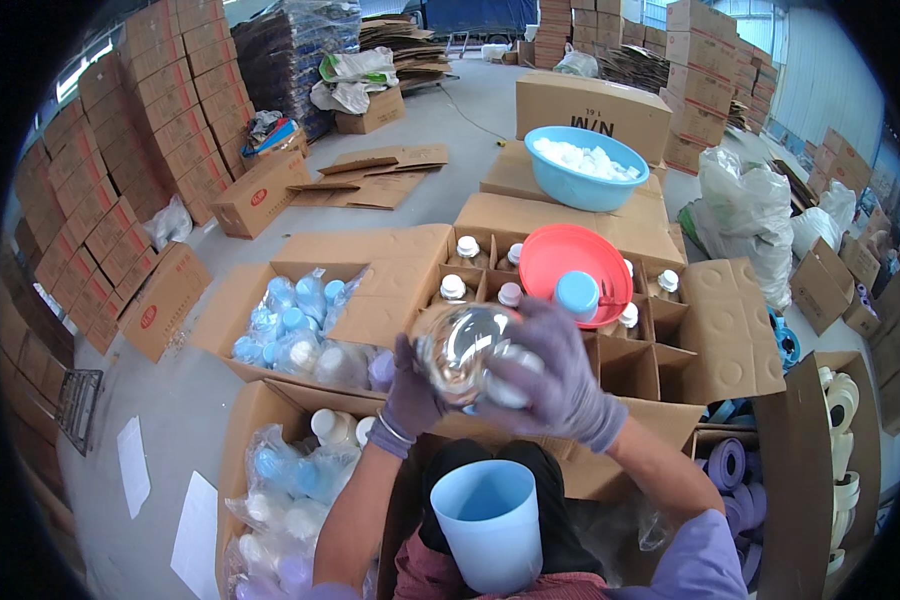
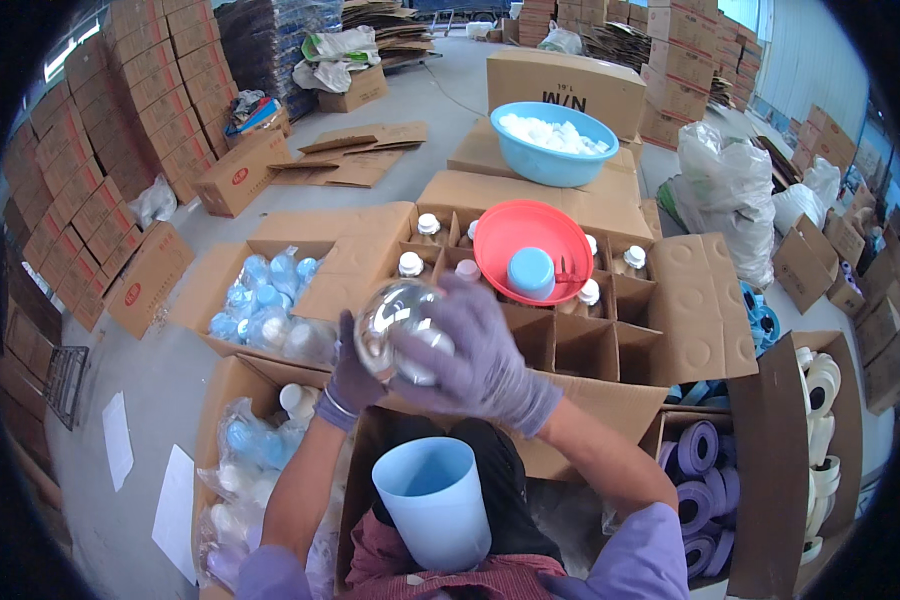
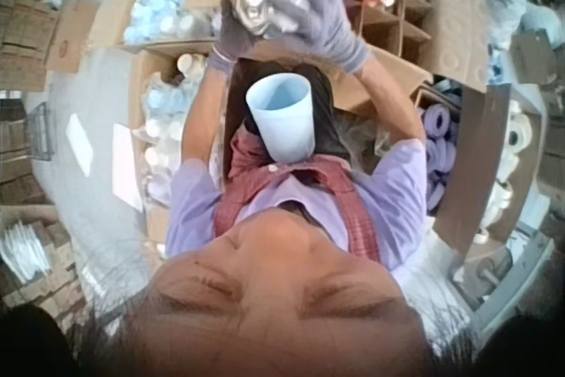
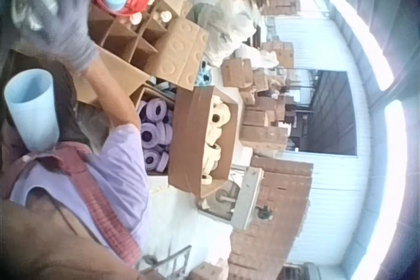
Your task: The person assembles thermos bottles by inserting inner stainless steel liners into outer plastic shells, then screwing on lids. They handle white and light blue bottles, repeatedly picking up liners and lids from nearby boxes and placing assembled units into a cardboard box.
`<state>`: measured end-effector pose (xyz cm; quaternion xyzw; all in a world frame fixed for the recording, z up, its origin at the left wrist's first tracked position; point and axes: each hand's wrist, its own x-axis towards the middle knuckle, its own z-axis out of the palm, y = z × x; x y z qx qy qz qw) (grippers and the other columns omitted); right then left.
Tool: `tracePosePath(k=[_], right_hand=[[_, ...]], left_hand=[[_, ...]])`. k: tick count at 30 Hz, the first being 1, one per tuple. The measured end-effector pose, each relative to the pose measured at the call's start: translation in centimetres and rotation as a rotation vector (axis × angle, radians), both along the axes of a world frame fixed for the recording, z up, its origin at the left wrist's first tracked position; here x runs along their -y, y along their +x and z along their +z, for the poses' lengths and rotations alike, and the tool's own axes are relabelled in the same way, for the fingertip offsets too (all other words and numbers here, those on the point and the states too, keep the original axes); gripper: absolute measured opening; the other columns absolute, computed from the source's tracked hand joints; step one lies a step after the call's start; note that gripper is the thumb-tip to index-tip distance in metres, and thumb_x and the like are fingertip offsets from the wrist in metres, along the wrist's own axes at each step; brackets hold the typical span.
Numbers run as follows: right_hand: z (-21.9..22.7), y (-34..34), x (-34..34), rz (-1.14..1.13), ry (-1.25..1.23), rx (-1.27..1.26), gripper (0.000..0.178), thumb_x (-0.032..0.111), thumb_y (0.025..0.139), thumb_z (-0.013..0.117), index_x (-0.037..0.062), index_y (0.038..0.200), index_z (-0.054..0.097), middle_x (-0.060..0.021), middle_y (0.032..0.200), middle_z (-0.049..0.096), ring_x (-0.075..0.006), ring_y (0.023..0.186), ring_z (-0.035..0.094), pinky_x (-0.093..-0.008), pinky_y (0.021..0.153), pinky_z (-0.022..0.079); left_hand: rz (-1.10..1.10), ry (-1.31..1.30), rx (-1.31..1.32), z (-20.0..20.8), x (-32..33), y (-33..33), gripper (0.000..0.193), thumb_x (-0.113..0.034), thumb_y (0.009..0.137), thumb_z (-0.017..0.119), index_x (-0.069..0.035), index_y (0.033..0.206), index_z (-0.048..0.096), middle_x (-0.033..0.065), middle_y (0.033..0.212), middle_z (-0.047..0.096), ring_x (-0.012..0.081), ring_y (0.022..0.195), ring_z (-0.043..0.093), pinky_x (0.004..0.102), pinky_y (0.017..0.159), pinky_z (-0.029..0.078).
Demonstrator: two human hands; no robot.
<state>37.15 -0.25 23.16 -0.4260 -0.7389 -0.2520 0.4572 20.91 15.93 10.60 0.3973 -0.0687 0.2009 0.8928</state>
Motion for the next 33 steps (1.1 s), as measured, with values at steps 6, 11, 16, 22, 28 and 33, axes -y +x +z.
tracePosePath(k=[6, 11, 16, 22, 28, 33], right_hand=[[-7.8, 0.7, 8.9, 0.226, -0.606, -0.279, 0.061, 0.030, 0.083, 0.068, 0.0020, 0.135, 0.051, -0.0224, 0.138, 0.047, -0.0402, 0.126, 0.048, -0.0493, 0.111, 0.035], [-18.0, -3.9, 19.7, 0.054, -0.812, -0.665, 0.065, 0.028, 0.087, 0.058, -0.0019, 0.142, 0.043, -0.0239, 0.146, 0.040, -0.0399, 0.136, 0.039, -0.0470, 0.115, 0.029], [-23.4, -11.3, 26.2, 0.078, -0.739, -0.556, 0.072, 0.036, 0.086, 0.067, 0.0006, 0.143, 0.040, -0.0266, 0.146, 0.038, -0.0417, 0.136, 0.039, -0.0508, 0.114, 0.029], [-11.4, -8.7, 13.6, 0.372, -0.668, -0.621, 0.087, 0.029, 0.076, 0.081, -0.0009, 0.144, 0.036, -0.0239, 0.141, 0.042, -0.0389, 0.130, 0.046, -0.0434, 0.109, 0.038], [-5.1, -7.8, 9.5, 0.531, -0.670, -0.491, 0.077, 0.024, 0.072, 0.084, 0.0034, 0.138, 0.047, -0.0178, 0.131, 0.053, -0.0338, 0.120, 0.052, -0.0417, 0.103, 0.042], [-3.1, -8.5, 9.1, 0.335, -0.618, -0.548, 0.080, 0.027, 0.068, 0.087, 0.0025, 0.135, 0.051, -0.0160, 0.125, 0.056, -0.0324, 0.115, 0.056, -0.0400, 0.098, 0.046]], left_hand=[[0.552, 0.386, -0.421, 0.9, -2.6, -4.9, 0.082, -0.069, 0.092, 0.043, -0.005, 0.143, 0.044, 0.0118, 0.139, 0.052, 0.0246, 0.127, 0.051, 0.0401, 0.111, 0.040], [0.489, 0.805, -0.506, 1.6, 5.2, -10.9, 0.077, -0.027, 0.080, 0.078, -0.002, 0.143, 0.042, 0.0107, 0.137, 0.050, 0.0206, 0.130, 0.046, 0.0370, 0.112, 0.036], [0.707, 0.574, -0.883, -9.5, 16.4, -19.2, 0.070, -0.030, 0.080, 0.079, -0.003, 0.136, 0.047, 0.0125, 0.134, 0.055, 0.0250, 0.128, 0.050, 0.0398, 0.107, 0.041], [0.671, 1.260, -0.740, -11.3, 15.7, -20.7, 0.055, -0.030, 0.078, 0.079, -0.005, 0.123, 0.060, 0.0130, 0.122, 0.065, 0.0296, 0.111, 0.063, 0.0431, 0.097, 0.047], [0.680, 1.404, -0.485, -6.6, 14.1, -16.0, 0.047, -0.031, 0.077, 0.078, -0.005, 0.113, 0.066, 0.0140, 0.111, 0.069, 0.0290, 0.105, 0.066, 0.0428, 0.091, 0.050], [0.665, 1.312, -0.585, -9.7, 14.7, -15.2, 0.046, -0.031, 0.077, 0.078, -0.005, 0.112, 0.067, 0.0145, 0.109, 0.069, 0.0300, 0.103, 0.066, 0.0429, 0.090, 0.050]])
